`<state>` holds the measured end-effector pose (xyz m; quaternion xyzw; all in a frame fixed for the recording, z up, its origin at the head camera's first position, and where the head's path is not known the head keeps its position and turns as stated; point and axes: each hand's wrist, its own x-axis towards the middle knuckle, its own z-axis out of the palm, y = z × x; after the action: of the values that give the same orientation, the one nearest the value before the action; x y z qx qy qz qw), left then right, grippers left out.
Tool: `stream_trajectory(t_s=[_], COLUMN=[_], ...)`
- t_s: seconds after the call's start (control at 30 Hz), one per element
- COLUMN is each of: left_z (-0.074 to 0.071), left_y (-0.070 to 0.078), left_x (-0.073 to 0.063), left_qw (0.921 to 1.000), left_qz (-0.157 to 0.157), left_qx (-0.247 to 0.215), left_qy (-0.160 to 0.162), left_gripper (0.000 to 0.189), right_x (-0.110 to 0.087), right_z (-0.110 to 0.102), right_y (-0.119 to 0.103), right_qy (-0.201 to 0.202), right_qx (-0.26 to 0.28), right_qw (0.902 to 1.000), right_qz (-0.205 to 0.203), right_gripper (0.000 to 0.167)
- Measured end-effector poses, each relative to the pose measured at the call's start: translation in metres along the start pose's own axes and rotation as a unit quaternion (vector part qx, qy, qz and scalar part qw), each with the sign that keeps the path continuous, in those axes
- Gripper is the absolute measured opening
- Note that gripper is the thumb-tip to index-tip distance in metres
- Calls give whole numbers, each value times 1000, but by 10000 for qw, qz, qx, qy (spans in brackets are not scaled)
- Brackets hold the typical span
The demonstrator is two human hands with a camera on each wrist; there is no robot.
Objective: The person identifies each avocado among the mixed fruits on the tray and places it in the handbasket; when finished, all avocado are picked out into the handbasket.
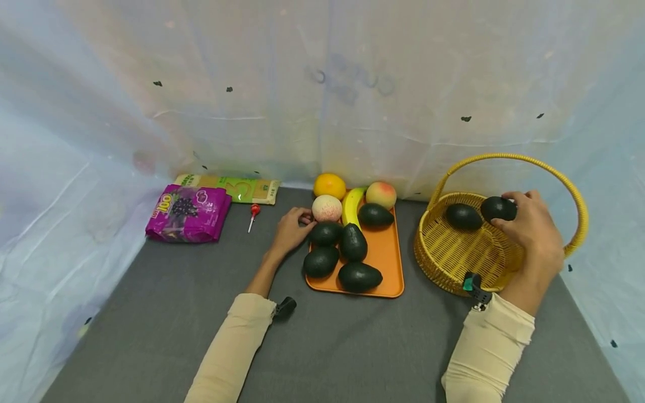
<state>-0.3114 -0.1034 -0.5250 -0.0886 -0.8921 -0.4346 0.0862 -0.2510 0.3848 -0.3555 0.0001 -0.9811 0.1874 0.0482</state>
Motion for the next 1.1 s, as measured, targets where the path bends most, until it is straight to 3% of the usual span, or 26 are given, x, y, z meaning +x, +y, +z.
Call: stream_trajectory(t_s=[0.2, 0.4, 0.57, 0.67, 0.87, 1.1], left_z=[-1, 0, -1, -2, -2, 0], left_y=[3, 3, 3, 2, 2, 1], left_x=[0, -1, -2, -2, 0, 0], left_qw=[10000, 10000, 10000, 10000, 10000, 10000], left_qz=[24, 18, -22, -35, -59, -51], left_qx=[-66, -25, -87, -92, -36, 29], left_qy=[-6, -27, -13, 15, 14, -16], left_gripper=[33, 34, 34, 34, 34, 34], right_x=[3, 10, 12, 13, 15, 14], right_z=[1, 5, 11, 13, 13, 10], right_y=[23, 32, 38, 37, 33, 35], right_qy=[-429, -881, -742, -839, -1630, -1878], right_qx=[-198, -306, -419, -416, -339, -415], right_qw=[9989, 9956, 9963, 9953, 9846, 9801], right_qz=[36, 4, 96, 260, 536, 495], right_gripper=[58, 48, 39, 40, 55, 66])
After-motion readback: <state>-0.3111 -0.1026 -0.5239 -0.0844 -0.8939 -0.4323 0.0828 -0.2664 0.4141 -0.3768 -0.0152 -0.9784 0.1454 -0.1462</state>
